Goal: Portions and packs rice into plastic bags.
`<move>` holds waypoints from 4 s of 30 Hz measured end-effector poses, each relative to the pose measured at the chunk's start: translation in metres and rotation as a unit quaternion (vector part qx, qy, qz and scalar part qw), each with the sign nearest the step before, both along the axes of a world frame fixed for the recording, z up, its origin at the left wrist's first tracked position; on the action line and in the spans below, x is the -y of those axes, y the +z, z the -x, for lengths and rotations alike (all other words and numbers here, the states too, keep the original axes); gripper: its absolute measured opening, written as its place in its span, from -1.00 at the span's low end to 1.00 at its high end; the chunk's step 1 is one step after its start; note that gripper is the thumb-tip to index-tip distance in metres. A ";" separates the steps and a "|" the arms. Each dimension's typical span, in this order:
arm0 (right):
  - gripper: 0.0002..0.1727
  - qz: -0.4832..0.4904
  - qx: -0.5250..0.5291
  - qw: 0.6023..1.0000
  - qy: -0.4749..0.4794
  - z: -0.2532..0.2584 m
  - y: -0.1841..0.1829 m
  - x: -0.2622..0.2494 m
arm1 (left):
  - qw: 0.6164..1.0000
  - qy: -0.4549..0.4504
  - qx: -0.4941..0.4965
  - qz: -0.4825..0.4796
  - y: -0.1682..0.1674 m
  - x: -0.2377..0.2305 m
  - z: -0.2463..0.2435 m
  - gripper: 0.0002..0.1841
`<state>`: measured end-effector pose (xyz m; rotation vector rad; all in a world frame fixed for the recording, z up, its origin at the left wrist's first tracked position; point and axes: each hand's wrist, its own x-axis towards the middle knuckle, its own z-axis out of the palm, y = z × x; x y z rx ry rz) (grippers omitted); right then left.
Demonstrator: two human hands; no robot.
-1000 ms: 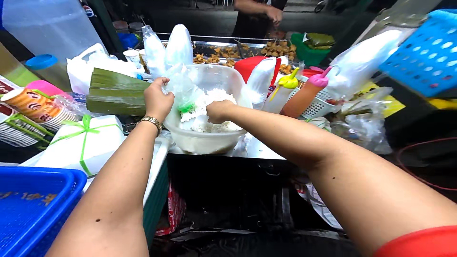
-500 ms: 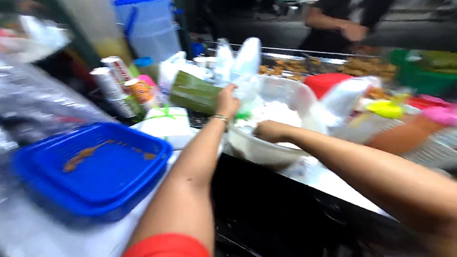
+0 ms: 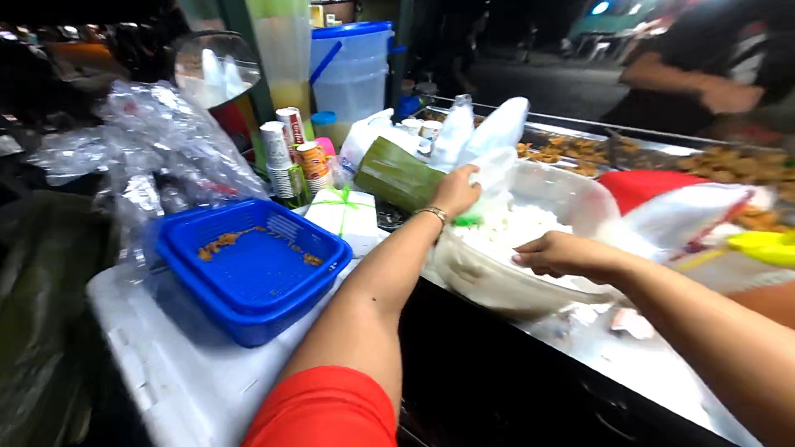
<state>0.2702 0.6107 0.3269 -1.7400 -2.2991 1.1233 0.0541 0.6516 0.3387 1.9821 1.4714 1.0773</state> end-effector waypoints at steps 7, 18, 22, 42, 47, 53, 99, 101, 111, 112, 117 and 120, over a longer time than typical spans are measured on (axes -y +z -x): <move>-0.70 -0.048 -0.053 0.994 -0.081 -0.033 0.030 0.013 | 0.998 -0.036 -0.050 0.016 0.018 0.003 -0.006 -0.42; -0.72 -0.069 -0.103 0.985 -0.117 -0.065 0.048 0.017 | 0.949 -0.170 -0.265 -0.029 0.018 0.013 -0.033 -0.29; -0.71 -0.068 -0.052 0.989 -0.117 -0.062 0.056 0.010 | 0.942 -0.175 -0.286 0.020 0.026 0.020 -0.038 -0.18; -0.67 -0.121 0.085 0.980 -0.135 -0.031 0.078 0.005 | 0.961 -0.189 -0.060 0.193 0.043 0.040 -0.048 -0.10; -0.74 -0.198 0.304 0.930 -0.056 0.037 0.104 0.045 | 0.973 -0.164 -0.047 0.155 0.017 0.037 -0.053 -0.19; -0.81 -0.260 0.493 0.830 0.029 0.079 0.101 0.050 | 0.972 -0.154 -0.028 0.174 0.026 0.039 -0.053 -0.68; -0.69 -0.005 -0.112 0.992 -0.054 -0.040 0.045 0.011 | 0.969 -0.054 0.207 0.120 0.011 0.002 -0.011 -0.38; -0.68 -0.021 -0.107 0.990 -0.094 -0.046 0.062 0.016 | 0.973 -0.076 0.174 0.134 0.020 0.005 -0.007 -0.35; -0.67 -0.198 0.205 0.951 -0.122 0.015 0.104 0.026 | 0.973 -0.180 0.027 0.143 0.035 0.033 -0.043 -0.04; -0.71 -0.215 0.252 0.938 -0.102 0.031 0.104 0.036 | 0.974 -0.171 0.029 0.146 0.034 0.033 -0.045 -0.03; -0.83 -0.315 0.388 0.864 -0.068 0.063 0.112 0.052 | 0.969 -0.147 0.102 0.170 0.031 0.028 -0.038 -0.13; -0.81 -0.349 0.349 0.863 -0.105 0.052 0.129 0.064 | 0.966 -0.117 0.161 0.165 0.033 0.025 -0.034 -0.23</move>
